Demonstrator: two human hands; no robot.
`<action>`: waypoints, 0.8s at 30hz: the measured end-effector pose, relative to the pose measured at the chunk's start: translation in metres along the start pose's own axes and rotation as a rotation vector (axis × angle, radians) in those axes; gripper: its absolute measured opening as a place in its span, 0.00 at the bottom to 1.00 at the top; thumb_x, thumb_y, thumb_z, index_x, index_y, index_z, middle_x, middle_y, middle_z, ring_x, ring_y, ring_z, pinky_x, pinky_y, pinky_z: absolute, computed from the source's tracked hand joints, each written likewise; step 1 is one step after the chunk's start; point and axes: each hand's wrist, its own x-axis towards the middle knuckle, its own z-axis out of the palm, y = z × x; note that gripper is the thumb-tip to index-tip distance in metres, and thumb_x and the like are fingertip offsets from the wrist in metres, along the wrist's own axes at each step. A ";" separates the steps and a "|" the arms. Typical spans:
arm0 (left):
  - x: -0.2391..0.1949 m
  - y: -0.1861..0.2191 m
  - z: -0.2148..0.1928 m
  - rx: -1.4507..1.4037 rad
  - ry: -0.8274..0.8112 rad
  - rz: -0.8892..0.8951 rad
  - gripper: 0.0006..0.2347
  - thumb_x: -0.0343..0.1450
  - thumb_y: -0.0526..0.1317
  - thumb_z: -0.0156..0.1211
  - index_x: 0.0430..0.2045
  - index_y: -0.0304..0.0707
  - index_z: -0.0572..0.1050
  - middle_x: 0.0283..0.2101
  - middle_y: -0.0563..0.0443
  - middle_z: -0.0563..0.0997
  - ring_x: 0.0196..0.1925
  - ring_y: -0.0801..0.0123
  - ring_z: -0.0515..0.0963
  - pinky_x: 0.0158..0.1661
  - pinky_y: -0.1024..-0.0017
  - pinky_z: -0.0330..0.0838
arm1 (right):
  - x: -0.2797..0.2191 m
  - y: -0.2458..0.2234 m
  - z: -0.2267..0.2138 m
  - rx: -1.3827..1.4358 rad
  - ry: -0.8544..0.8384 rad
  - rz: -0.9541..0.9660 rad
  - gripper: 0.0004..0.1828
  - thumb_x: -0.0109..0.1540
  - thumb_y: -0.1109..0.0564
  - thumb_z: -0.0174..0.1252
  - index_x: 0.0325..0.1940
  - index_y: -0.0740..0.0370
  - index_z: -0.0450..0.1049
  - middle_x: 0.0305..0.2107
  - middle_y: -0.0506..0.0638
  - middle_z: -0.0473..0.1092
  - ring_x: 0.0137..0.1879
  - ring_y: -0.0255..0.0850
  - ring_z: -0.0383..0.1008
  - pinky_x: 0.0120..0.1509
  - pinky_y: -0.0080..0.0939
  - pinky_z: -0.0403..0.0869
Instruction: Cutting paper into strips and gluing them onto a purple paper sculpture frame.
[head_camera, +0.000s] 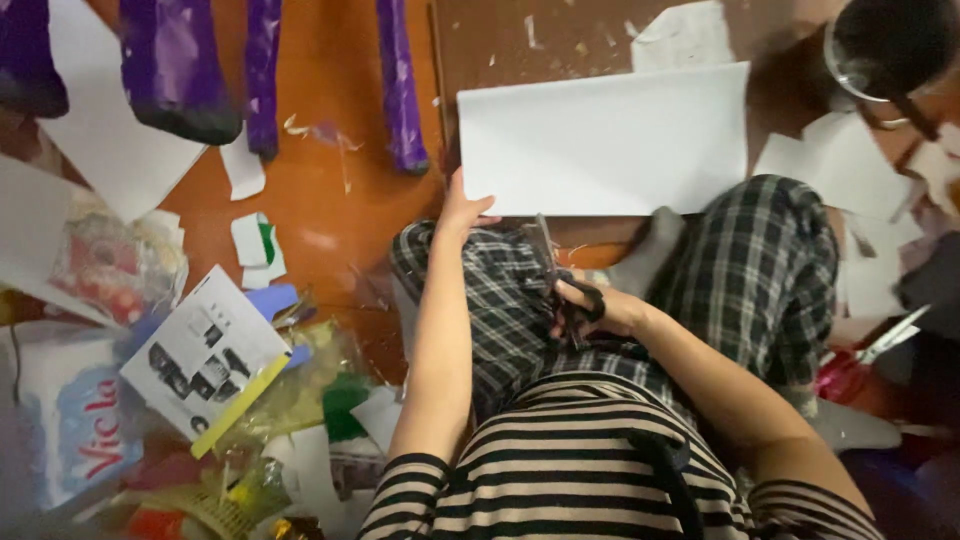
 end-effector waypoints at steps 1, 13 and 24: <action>-0.007 0.005 0.001 -0.002 0.010 -0.012 0.35 0.68 0.25 0.60 0.69 0.51 0.52 0.64 0.43 0.67 0.55 0.51 0.78 0.37 0.57 0.86 | 0.009 -0.003 0.009 0.002 -0.010 0.011 0.36 0.61 0.28 0.53 0.52 0.64 0.69 0.31 0.56 0.76 0.39 0.44 0.80 0.40 0.42 0.74; -0.023 0.024 0.012 0.060 0.029 0.040 0.39 0.66 0.23 0.62 0.72 0.47 0.50 0.65 0.40 0.67 0.56 0.52 0.79 0.36 0.62 0.85 | 0.081 -0.041 0.033 0.337 -0.010 0.034 0.32 0.58 0.30 0.57 0.51 0.56 0.65 0.31 0.54 0.70 0.37 0.48 0.79 0.37 0.49 0.80; -0.023 0.025 0.015 0.049 0.042 0.041 0.38 0.65 0.22 0.60 0.70 0.44 0.51 0.63 0.40 0.67 0.54 0.54 0.79 0.33 0.66 0.86 | 0.073 -0.046 0.059 0.101 0.265 -0.112 0.24 0.65 0.40 0.59 0.44 0.66 0.70 0.21 0.51 0.65 0.23 0.40 0.66 0.26 0.42 0.69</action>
